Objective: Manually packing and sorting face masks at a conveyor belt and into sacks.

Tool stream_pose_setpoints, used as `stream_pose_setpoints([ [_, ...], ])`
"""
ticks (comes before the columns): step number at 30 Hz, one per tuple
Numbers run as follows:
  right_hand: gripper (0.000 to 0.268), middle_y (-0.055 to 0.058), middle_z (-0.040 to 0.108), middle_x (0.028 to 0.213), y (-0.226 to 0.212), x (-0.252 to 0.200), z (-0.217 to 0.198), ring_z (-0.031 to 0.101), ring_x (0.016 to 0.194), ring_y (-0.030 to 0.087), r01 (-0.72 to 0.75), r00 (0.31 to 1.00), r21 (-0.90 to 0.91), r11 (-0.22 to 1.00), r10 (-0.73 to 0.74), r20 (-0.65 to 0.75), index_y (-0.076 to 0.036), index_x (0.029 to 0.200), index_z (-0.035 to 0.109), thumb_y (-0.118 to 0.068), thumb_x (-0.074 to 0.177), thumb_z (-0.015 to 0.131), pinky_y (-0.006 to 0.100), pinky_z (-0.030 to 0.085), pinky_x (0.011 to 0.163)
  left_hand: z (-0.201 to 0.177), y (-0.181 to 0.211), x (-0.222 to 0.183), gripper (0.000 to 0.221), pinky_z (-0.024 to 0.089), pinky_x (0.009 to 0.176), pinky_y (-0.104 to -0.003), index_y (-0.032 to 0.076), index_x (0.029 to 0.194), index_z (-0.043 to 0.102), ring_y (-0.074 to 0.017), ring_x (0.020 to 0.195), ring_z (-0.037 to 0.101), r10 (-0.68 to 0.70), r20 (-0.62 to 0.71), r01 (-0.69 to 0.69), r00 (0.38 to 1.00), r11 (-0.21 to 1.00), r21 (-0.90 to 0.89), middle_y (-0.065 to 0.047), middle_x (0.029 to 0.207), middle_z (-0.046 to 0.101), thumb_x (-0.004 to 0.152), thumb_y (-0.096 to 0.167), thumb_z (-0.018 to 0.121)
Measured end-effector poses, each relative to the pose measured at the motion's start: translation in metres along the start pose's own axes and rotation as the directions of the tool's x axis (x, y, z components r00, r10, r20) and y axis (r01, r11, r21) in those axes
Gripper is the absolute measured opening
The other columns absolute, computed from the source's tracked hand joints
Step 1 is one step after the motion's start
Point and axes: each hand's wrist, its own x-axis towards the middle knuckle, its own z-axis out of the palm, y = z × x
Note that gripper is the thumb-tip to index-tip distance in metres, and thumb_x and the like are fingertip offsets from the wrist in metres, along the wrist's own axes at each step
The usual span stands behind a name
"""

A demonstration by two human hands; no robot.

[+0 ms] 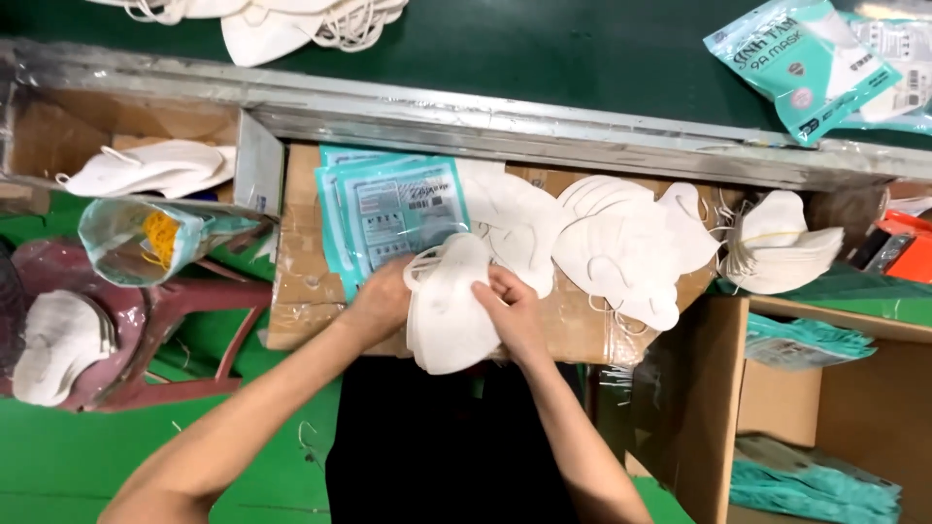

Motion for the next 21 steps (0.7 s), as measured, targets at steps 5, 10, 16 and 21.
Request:
stream_pose_setpoints([
  [5, 0.035, 0.008, 0.076, 0.097, -0.005, 0.010, 0.016, 0.067, 0.082, 0.009, -0.123, 0.992, 0.203, 0.971, 0.127, -0.004, 0.006, 0.127, 0.069, -0.012, 0.097, 0.069, 0.026, 0.054, 0.073, -0.006, 0.005, 0.000, 0.042, 0.055, 0.087, -0.040, -0.004, 0.112, 0.065, -0.0328, 0.098, 0.064, 0.142, -0.219, -0.129, 0.965, 0.989, 0.073, -0.017, 0.108, 0.067, 0.072, 0.009, 0.060],
  [10, 0.037, 0.008, 0.077, 0.102, -0.026, 0.006, 0.014, 0.070, 0.085, 0.009, -0.096, 0.988, 0.205, 0.974, 0.117, -0.096, 0.003, 0.128, 0.067, -0.011, 0.094, 0.069, 0.025, 0.057, 0.075, -0.007, 0.013, 0.008, 0.014, 0.056, 0.071, -0.041, 0.001, 0.091, 0.067, -0.0323, 0.082, 0.065, -0.142, 0.022, 0.140, 0.990, 0.989, 0.043, -0.016, 0.089, 0.065, 0.078, 0.007, 0.066],
  [16, 0.039, 0.005, 0.076, 0.107, -0.032, 0.004, 0.012, 0.070, 0.091, 0.011, -0.280, 0.960, 0.182, 0.943, 0.279, 0.030, 0.000, 0.126, 0.067, -0.012, 0.090, 0.072, 0.025, 0.057, 0.078, -0.055, 0.032, 0.022, 0.023, 0.057, 0.077, -0.040, -0.003, 0.101, 0.067, -0.0340, 0.091, 0.067, -0.197, -0.373, 0.141, 0.907, 0.975, -0.171, -0.016, 0.100, 0.067, 0.078, -0.001, 0.066],
  [21, 0.021, 0.007, 0.070, 0.097, -0.060, -0.013, 0.040, 0.066, 0.093, 0.016, 0.349, 0.897, -0.658, 0.667, -0.440, 0.029, -0.001, 0.098, 0.075, -0.009, 0.081, 0.083, 0.032, 0.055, 0.080, -0.080, 0.046, 0.028, 0.018, 0.055, 0.080, -0.044, -0.003, 0.102, 0.066, -0.0341, 0.091, 0.066, -0.192, -0.443, 0.144, 0.876, 0.980, -0.139, -0.016, 0.100, 0.067, 0.084, -0.001, 0.070],
])
